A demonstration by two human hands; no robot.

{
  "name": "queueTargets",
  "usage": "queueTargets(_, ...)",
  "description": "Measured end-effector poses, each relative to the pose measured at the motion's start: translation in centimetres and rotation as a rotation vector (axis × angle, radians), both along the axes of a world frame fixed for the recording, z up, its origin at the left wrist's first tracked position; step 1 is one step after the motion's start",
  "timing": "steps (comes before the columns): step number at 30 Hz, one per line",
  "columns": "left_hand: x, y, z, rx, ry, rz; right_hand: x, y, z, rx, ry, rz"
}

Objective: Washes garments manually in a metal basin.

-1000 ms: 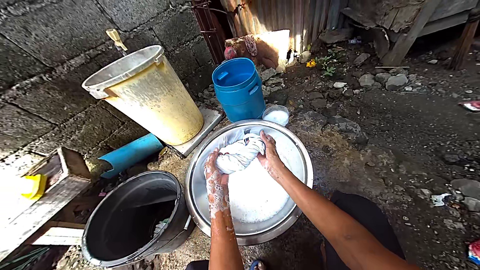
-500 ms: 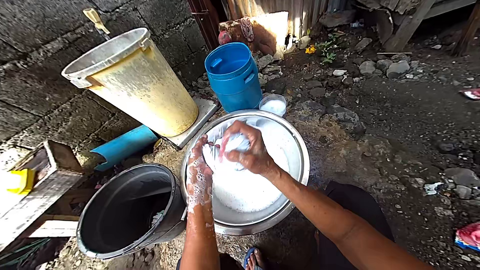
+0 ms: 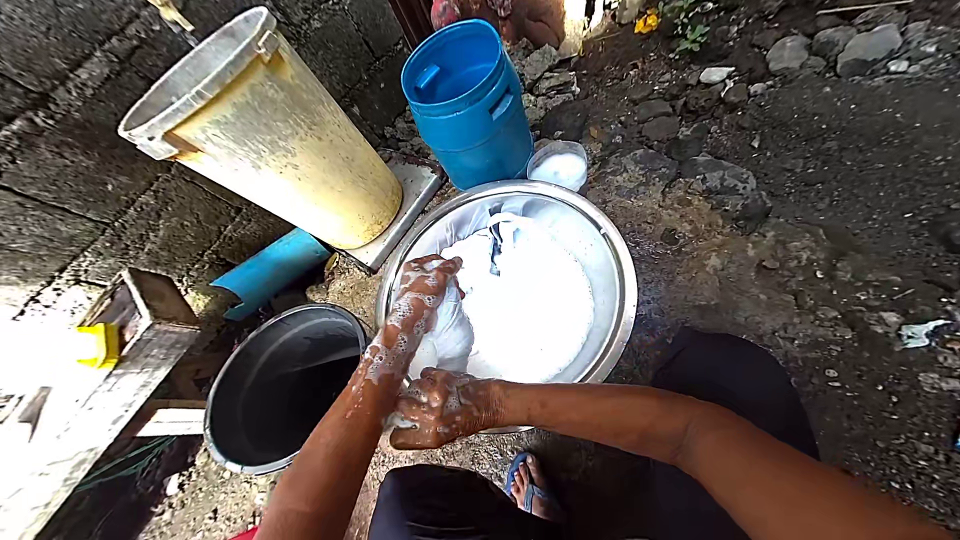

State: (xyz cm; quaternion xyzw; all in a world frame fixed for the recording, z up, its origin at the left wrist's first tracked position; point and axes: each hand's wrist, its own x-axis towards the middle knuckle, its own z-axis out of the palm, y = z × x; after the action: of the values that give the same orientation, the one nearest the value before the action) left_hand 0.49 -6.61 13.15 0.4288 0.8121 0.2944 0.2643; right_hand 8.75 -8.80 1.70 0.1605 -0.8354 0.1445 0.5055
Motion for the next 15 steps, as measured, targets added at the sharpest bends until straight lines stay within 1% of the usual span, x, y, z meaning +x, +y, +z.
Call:
queueTargets(3, 0.3, 1.1, -2.7, -0.051, -0.020, 0.063, -0.3, 0.1, -2.0, -0.152, -0.348, 0.102)
queueTargets(5, 0.7, 1.4, -4.4, -0.025, -0.038, 0.092, 0.0, 0.8, -2.9, -0.230, -0.453, 0.154)
queueTargets(9, 1.7, 2.3, -7.1, -0.003, -0.015, 0.115, 1.2, 1.5, -4.4, -0.311, -0.448, 0.116)
queueTargets(11, 2.0, 2.8, -8.4, -0.006, 0.005, 0.134, 1.1, 1.5, -6.1, -0.300, -0.394, 0.080)
queueTargets(12, 2.1, 3.1, -9.1, -0.009, 0.017, 0.137, 1.3, 1.6, -6.7, -0.290, -0.442, 0.066)
queueTargets(14, 2.6, 3.4, -11.0, -0.006, 0.039, 0.126, 1.7, 1.5, -8.5, -0.357, -0.776, 0.093)
queueTargets(15, 3.0, 3.6, -12.2, -0.005, 0.057, 0.120, 1.3, 1.0, -10.5, -0.435, -0.842, 0.087)
